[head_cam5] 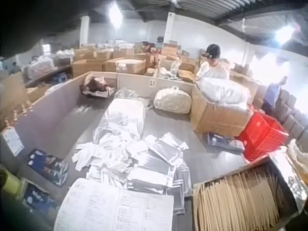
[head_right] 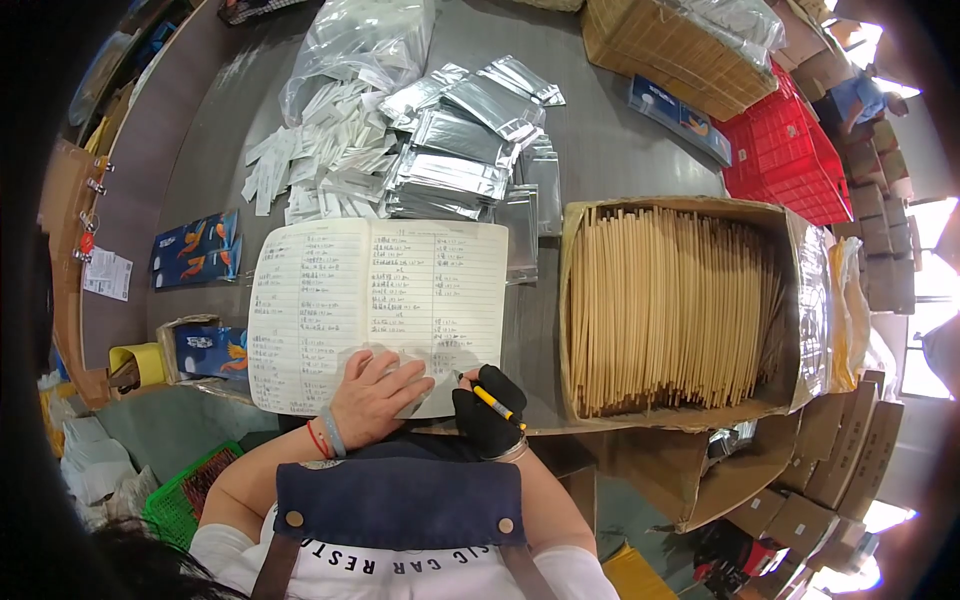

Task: Packaging small items into silver foil pouches and organizing them in boxes.

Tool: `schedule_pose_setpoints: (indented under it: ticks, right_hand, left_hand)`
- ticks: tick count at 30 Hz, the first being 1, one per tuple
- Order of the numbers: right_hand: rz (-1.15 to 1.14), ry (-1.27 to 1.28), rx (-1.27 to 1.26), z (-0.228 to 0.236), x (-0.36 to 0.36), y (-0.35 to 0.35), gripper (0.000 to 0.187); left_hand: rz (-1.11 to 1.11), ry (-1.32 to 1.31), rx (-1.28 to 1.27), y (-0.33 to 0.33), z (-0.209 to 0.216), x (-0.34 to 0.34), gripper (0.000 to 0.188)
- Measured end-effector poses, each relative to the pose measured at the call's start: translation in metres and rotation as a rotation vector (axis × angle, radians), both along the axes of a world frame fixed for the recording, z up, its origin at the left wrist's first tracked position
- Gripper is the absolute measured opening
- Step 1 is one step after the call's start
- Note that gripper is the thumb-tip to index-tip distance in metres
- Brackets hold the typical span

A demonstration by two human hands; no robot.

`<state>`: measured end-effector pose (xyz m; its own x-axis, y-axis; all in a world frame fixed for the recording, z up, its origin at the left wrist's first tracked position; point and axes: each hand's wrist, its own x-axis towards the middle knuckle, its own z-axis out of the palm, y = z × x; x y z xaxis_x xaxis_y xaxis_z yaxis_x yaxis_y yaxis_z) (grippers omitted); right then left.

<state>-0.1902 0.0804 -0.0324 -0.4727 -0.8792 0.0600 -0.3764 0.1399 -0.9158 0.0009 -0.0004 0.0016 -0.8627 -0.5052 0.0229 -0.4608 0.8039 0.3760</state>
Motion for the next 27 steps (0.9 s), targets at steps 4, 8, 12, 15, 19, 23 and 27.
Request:
schedule_pose_setpoints:
  ticks: [4,8,12,15,19,23,27]
  right_hand:
    - [-0.007,0.016,0.010,0.001,-0.001,0.000,0.009]
    - [0.022,0.020,-0.011,0.003,-0.004,-0.001,0.008]
    - [-0.060,-0.376,0.013,0.008,-0.018,-0.008,0.008]
    - [-0.049,-0.382,-0.030,0.014,-0.025,-0.016,0.013]
    - [0.118,-0.077,0.180,0.032,-0.002,-0.049,0.017]
    - [0.153,-0.119,0.139,0.041,0.007,-0.053,0.033]
    - [-0.071,0.423,-0.056,0.019,-0.026,-0.038,0.047]
  left_hand:
    - [0.007,0.008,-0.011,0.001,-0.003,0.000,0.071]
    - [-0.002,0.010,-0.017,0.000,-0.002,0.000,0.071]
    - [0.014,0.020,0.055,-0.003,0.010,0.003,0.070]
    - [0.040,0.187,0.138,-0.010,0.030,0.018,0.065]
    - [0.527,0.344,-0.005,-0.026,0.041,0.068,0.049]
    - [0.846,0.393,0.066,-0.009,0.030,0.129,0.043]
    - [1.040,0.467,0.343,0.027,0.016,0.156,0.046]
